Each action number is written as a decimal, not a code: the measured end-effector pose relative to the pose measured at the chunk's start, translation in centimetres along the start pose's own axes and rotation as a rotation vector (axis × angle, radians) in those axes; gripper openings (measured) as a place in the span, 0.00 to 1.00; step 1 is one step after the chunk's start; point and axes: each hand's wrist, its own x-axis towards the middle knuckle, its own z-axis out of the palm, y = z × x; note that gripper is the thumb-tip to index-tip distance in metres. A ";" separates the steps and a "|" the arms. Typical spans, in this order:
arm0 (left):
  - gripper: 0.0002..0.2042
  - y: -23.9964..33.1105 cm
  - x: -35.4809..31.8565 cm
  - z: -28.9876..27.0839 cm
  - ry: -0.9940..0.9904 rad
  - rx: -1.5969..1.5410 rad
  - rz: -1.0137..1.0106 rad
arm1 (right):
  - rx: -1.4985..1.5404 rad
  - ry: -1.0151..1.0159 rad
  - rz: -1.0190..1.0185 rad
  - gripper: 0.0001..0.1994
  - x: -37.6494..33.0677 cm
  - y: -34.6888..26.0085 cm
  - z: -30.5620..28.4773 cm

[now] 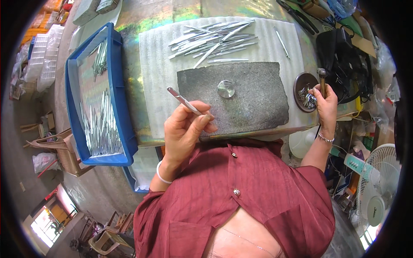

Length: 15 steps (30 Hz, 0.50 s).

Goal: Assembling and hammering small metal components into strips on a workbench.

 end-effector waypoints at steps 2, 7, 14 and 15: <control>0.10 0.1 -0.1 0.0 0.010 -0.065 -0.035 | -0.019 0.009 0.026 0.04 -0.3 -0.4 0.2; 0.09 -0.2 -0.4 -0.6 0.004 -0.129 -0.053 | 0.279 -0.013 0.105 0.06 -0.5 -0.5 0.4; 0.08 0.0 0.4 0.6 -0.095 -0.365 -0.123 | 0.871 -0.343 0.170 0.05 -3.1 -4.7 3.1; 0.08 -0.2 0.6 0.9 -0.128 -0.432 -0.156 | 0.886 -0.369 0.168 0.05 -3.6 -5.2 3.9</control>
